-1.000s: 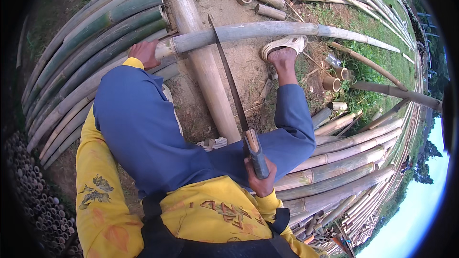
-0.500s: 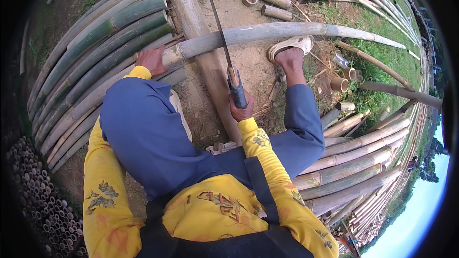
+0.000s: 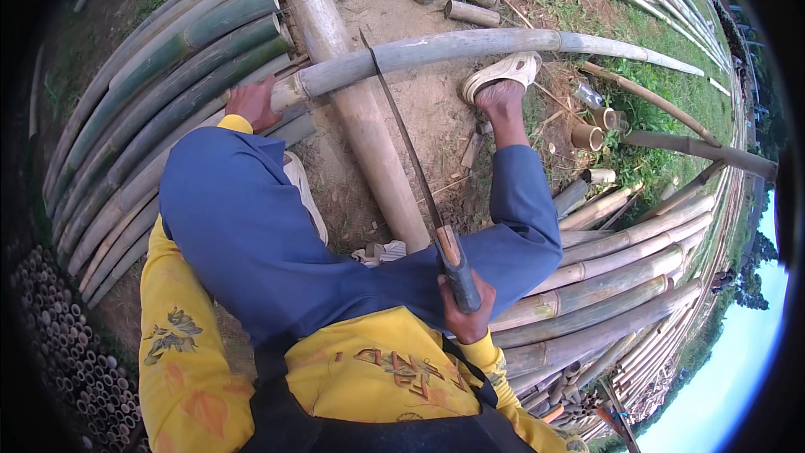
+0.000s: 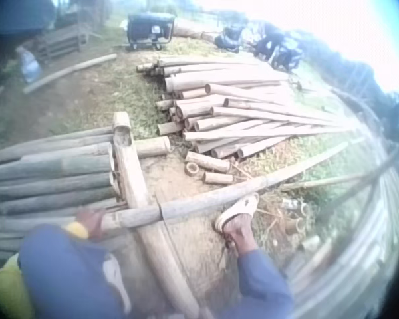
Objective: The person sits on the ground and uses a hand saw to cut bamboo poles into shorter sections. They repeatedly position a bamboo pole, saw through it, and place the cut piece aside.
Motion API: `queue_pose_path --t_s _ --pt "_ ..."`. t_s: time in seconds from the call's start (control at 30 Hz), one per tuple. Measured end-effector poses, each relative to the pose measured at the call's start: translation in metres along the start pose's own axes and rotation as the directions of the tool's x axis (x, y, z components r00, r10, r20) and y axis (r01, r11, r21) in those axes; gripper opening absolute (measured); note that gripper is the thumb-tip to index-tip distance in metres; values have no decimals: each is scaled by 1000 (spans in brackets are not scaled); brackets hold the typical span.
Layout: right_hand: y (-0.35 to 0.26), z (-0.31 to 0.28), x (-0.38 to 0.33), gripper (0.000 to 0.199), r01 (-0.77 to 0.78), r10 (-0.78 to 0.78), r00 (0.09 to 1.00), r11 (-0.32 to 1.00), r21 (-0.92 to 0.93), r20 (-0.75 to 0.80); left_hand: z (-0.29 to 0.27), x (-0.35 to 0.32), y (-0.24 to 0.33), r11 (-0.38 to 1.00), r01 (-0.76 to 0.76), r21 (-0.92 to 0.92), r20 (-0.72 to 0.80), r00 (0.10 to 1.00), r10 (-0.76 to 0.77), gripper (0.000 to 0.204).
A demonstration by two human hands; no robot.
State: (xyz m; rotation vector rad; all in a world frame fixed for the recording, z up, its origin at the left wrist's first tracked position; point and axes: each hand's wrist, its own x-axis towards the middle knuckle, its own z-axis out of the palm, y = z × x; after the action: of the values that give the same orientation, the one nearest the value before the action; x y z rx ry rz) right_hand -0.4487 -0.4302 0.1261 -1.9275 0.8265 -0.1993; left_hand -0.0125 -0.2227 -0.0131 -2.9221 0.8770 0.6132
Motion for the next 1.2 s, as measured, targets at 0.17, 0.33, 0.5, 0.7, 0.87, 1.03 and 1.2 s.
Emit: queue_pose_path --t_s 0.17,0.33,0.5,0.7,0.87,1.03,1.2 --pt "35 88 128 10 150 -147 988 984 98 -38 -5 16 6 1000 -12 -11 65 998 12 75" --pt "30 91 137 13 239 -234 970 968 77 -60 5 7 4 999 6 -33 14 1000 -6 77" --pt "13 -1 10 15 34 -36 999 998 61 25 2 2 -2 999 25 -29 -15 1000 -26 70" --pt "45 99 149 13 132 -131 991 980 146 -18 -7 9 9 999 -22 -26 15 1000 23 68" --pt "30 70 104 12 127 -126 992 989 73 -19 -6 0 2 1000 23 -15 21 1000 -22 67" --pt "33 31 25 15 47 -45 999 992 120 -15 -1 -1 0 999 13 -50 2 1000 -12 67" --pt "34 97 148 14 108 -106 994 987 116 -21 -5 7 7 999 3 -54 30 1000 -1 71"
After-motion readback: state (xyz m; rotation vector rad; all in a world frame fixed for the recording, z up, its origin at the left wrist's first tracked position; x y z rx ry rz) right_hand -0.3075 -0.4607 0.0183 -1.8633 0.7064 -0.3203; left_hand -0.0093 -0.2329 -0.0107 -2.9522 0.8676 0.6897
